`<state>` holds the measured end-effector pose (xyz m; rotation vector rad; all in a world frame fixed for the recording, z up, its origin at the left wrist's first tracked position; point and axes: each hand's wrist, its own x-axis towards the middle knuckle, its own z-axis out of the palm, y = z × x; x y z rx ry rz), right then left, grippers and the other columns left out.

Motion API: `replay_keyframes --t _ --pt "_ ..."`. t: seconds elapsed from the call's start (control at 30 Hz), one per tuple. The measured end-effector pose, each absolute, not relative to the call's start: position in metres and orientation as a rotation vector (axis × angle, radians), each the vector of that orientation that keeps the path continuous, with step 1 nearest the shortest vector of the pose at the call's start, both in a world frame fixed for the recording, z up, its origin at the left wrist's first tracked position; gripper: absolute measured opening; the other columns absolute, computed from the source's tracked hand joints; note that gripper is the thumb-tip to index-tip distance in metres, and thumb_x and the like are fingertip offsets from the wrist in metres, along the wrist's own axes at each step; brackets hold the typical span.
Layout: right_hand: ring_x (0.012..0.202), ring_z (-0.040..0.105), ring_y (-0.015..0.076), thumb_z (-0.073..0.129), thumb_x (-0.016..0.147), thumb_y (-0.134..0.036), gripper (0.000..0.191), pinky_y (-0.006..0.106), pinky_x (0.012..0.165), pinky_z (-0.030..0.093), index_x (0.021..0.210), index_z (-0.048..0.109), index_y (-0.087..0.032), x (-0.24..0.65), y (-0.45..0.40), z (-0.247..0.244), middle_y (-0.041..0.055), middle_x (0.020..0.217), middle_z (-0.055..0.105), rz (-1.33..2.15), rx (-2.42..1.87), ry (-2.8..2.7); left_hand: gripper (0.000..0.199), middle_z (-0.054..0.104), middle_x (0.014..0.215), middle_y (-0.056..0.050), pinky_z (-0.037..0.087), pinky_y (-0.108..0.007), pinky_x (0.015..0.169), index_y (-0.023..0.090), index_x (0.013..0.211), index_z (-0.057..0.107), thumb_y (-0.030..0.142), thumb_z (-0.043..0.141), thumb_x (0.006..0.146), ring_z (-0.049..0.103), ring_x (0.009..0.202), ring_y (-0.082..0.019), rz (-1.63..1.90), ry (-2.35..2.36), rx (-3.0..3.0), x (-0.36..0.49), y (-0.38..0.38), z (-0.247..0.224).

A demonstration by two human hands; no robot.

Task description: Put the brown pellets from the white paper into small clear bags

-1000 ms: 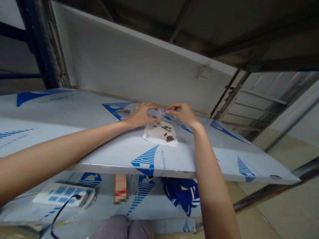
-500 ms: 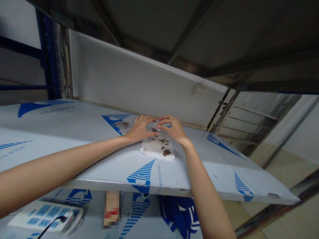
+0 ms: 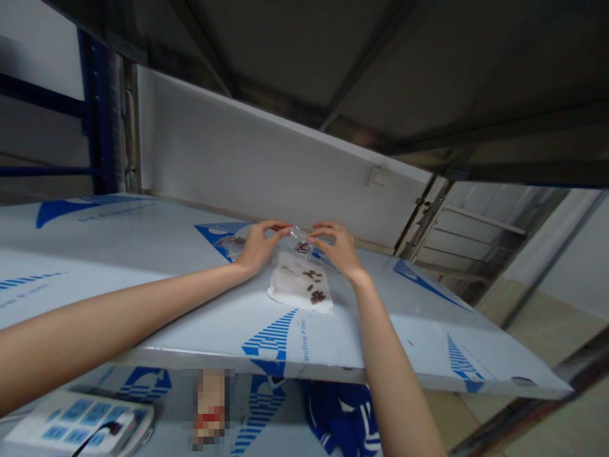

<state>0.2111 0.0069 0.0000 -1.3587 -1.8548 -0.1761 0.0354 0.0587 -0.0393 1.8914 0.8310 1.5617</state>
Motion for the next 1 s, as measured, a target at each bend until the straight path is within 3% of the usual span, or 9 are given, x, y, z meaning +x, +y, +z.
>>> replay_keyframes --t 0.17,0.37,0.47,0.57,0.77,0.87,1.0 --pt "0.103 0.058 0.0225 0.068 0.076 -0.027 0.004 0.041 0.095 0.036 0.076 0.071 -0.025 0.213 0.009 -0.001 0.0047 0.105 0.067 -0.172 -1.342 -1.868 0.018 0.072 0.086 -0.007 0.048 -0.035 0.087 0.016 0.079 0.072 0.032 0.066 0.072 0.065 0.087 -0.022 1.536 0.867 1.804 0.036 0.062 -0.04" --pt "0.104 0.057 0.0225 0.066 0.076 -0.026 0.005 0.042 0.096 0.036 0.075 0.071 -0.024 0.211 0.009 -0.002 0.0052 0.105 0.067 -0.151 -1.312 -1.886 0.018 0.072 0.086 -0.007 0.049 -0.035 0.085 0.016 0.077 0.071 0.033 0.066 0.072 0.065 0.087 -0.022 1.572 0.851 1.792 0.035 0.064 -0.041" --pt "0.104 0.057 0.0218 0.065 0.075 -0.026 0.011 0.041 0.096 0.038 0.085 0.071 -0.024 0.216 0.008 -0.001 0.0057 0.107 0.066 -0.077 -1.265 -1.869 0.017 0.072 0.087 -0.006 0.048 -0.036 0.089 0.017 0.077 0.071 0.033 0.065 0.073 0.065 0.088 -0.022 1.579 0.878 1.823 0.034 0.064 -0.04" --pt "0.092 0.061 0.0193 0.066 0.072 -0.022 0.025 0.037 0.086 0.045 0.097 0.069 -0.022 0.229 0.006 0.002 0.0066 0.109 0.066 0.107 -1.284 -1.833 0.016 0.072 0.086 -0.006 0.048 -0.036 0.09 0.016 0.079 0.07 0.031 0.064 0.075 0.064 0.09 -0.022 1.584 0.923 1.828 0.033 0.066 -0.04" --pt "0.072 0.062 0.017 0.072 0.061 -0.022 0.013 0.031 0.071 0.048 0.073 0.072 -0.02 0.245 0.004 -0.005 0.0034 0.077 0.071 0.644 -1.597 -2.216 0.017 0.072 0.087 -0.006 0.051 -0.033 0.082 0.015 0.082 0.07 0.03 0.065 0.075 0.064 0.087 -0.021 1.568 0.958 1.788 0.033 0.07 -0.041" --pt "0.068 0.062 0.0153 0.071 0.06 -0.023 0.015 0.029 0.067 0.048 0.074 0.073 -0.017 0.241 0.007 -0.011 0.0038 0.073 0.071 0.85 -1.689 -2.294 0.014 0.071 0.085 -0.007 0.051 -0.03 0.077 0.014 0.081 0.07 0.026 0.067 0.074 0.064 0.084 -0.02 1.585 0.94 1.756 0.035 0.072 -0.043" --pt "0.066 0.062 0.0138 0.07 0.06 -0.021 0.013 0.026 0.065 0.045 0.072 0.073 -0.017 0.237 0.012 -0.016 0.0025 0.071 0.07 0.84 -1.741 -2.306 0.011 0.071 0.083 -0.007 0.051 -0.028 0.073 0.014 0.078 0.07 0.024 0.067 0.074 0.064 0.081 -0.019 1.589 0.905 1.755 0.037 0.072 -0.045"
